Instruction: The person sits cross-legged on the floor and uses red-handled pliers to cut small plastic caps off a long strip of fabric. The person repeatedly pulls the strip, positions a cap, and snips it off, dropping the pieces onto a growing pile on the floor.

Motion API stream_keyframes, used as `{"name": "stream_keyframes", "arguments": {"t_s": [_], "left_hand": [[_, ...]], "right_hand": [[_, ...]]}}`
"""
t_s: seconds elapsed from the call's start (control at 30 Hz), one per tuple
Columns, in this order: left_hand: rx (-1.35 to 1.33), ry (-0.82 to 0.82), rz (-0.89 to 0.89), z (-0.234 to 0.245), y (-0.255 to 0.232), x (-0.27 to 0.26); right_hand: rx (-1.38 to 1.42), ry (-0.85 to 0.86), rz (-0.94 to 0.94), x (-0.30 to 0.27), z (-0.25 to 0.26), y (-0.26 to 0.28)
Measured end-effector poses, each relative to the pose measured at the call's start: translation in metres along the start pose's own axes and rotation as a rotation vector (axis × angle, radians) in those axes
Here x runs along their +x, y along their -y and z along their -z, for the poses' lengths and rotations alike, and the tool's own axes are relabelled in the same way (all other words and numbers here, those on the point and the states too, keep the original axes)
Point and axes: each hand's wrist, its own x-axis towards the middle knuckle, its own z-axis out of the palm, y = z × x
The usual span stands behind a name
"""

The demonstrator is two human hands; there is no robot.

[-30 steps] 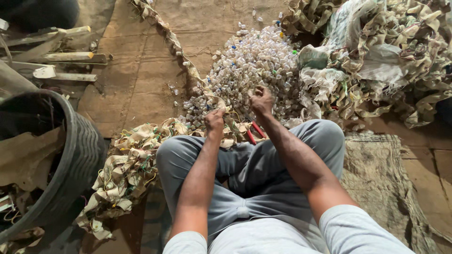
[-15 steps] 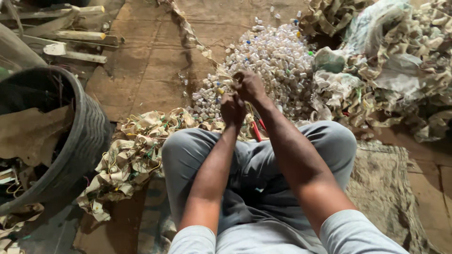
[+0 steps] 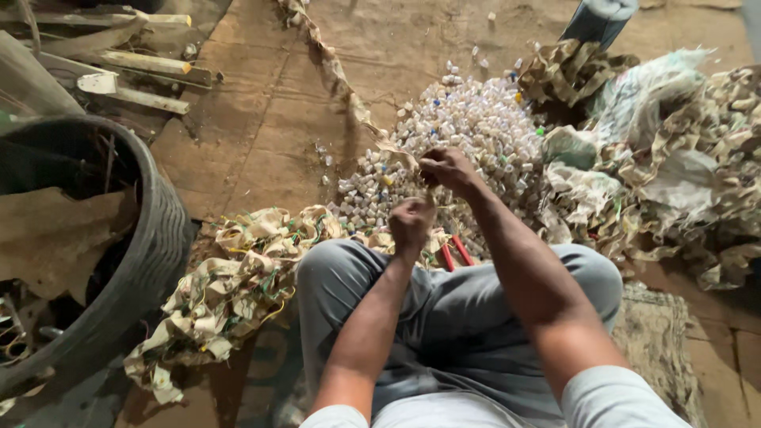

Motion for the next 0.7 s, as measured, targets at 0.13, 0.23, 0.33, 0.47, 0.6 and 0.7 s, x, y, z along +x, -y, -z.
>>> {"name": "stream_keyframes", "arguments": {"t_s": [0.13,0.23,0.33,0.47,0.6,0.7], "left_hand": [[-0.686,-0.077,0.510,0.007,-0.006,0.034],[-1.048,0.161,0.515,0.015,-0.016,0.046],[-1.054,0.356,0.517,0.011,-0.025,0.054],[-0.903,0.346,0.550,-0.001,-0.018,0.066],[-0.762,0.256,0.618,-0.011,-0.003,0.067],[-0.767,0.189,0.641,-0.017,0.001,0.069]], "right_hand": [[0.626,0.141,-0.100,-0.018,0.018,0.004],[0.459,0.154,-0.077,-0.028,0.020,0.001],[0.539,0.122,-0.150,-0.037,0.019,-0.005],[0.391,0.003,-0.025,-0.045,0.014,-0.017],[0.008,-0.190,0.354,-0.051,0.004,-0.025],[0.045,-0.230,0.301,-0.048,0.001,-0.030]]}}
